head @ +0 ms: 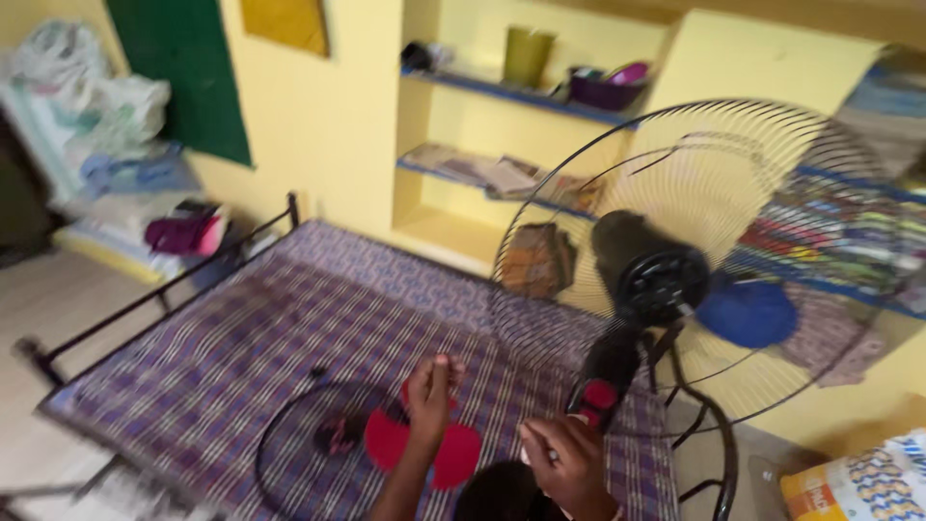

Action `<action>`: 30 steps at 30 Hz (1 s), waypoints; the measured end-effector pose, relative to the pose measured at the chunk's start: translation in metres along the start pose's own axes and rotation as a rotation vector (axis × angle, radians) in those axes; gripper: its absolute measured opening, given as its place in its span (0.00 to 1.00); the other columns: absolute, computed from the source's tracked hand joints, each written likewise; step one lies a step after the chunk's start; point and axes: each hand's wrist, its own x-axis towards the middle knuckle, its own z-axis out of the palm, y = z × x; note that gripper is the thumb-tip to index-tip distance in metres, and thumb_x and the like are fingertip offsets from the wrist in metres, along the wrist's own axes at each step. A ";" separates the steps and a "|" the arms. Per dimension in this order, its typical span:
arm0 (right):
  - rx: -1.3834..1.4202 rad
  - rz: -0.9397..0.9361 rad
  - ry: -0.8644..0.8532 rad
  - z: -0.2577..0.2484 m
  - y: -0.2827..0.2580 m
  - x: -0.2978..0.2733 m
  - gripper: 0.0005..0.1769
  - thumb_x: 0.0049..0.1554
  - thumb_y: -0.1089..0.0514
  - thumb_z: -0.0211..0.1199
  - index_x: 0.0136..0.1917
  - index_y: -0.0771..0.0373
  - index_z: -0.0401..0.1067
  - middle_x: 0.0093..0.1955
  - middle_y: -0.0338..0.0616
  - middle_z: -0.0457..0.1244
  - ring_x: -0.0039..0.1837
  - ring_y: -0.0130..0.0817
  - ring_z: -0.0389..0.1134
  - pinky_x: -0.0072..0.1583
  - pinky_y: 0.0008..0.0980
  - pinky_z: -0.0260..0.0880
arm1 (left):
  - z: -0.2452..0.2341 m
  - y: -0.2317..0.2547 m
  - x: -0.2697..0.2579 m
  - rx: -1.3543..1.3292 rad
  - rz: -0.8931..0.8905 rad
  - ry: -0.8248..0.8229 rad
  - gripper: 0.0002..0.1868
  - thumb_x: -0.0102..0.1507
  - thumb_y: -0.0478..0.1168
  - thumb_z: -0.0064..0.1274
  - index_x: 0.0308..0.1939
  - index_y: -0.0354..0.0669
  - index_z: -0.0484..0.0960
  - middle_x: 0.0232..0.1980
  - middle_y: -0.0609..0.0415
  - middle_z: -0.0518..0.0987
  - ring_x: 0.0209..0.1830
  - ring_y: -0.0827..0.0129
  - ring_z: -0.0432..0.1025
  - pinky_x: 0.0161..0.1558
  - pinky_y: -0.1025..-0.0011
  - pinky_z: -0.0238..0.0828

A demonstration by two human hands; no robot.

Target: The person assembles a pedestal fan by first tightening the central hub cap with a cloth, then attaching the red fan blades to the motor shaft, and finally securing the blades with the hub cap.

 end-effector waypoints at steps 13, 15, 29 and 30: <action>0.494 0.827 -0.860 0.121 0.002 -0.122 0.09 0.55 0.58 0.70 0.47 0.65 0.77 0.31 0.44 0.67 0.32 0.28 0.69 0.36 0.34 0.71 | -0.157 -0.018 -0.132 0.886 -0.221 0.191 0.12 0.59 0.41 0.57 0.41 0.36 0.86 0.41 0.44 0.86 0.42 0.56 0.82 0.46 0.62 0.77; 0.419 0.840 -0.858 0.135 0.017 -0.139 0.11 0.54 0.58 0.71 0.48 0.65 0.77 0.32 0.46 0.68 0.32 0.29 0.69 0.37 0.33 0.70 | -0.161 -0.004 -0.147 0.817 -0.304 0.173 0.14 0.57 0.40 0.59 0.45 0.37 0.85 0.45 0.46 0.86 0.46 0.59 0.82 0.49 0.65 0.77; 0.406 1.068 -0.863 0.161 0.026 -0.204 0.16 0.55 0.57 0.69 0.56 0.65 0.76 0.35 0.47 0.68 0.33 0.28 0.66 0.35 0.31 0.67 | -0.178 -0.064 -0.150 0.164 -0.658 0.225 0.30 0.63 0.37 0.53 0.71 0.39 0.68 0.67 0.51 0.76 0.62 0.64 0.73 0.63 0.63 0.69; 0.430 1.049 -0.850 0.159 0.025 -0.209 0.16 0.55 0.56 0.69 0.56 0.65 0.76 0.35 0.45 0.69 0.34 0.26 0.66 0.36 0.30 0.67 | -0.183 -0.070 -0.145 0.106 -0.676 0.275 0.31 0.65 0.37 0.54 0.72 0.36 0.66 0.67 0.44 0.74 0.61 0.63 0.72 0.64 0.58 0.68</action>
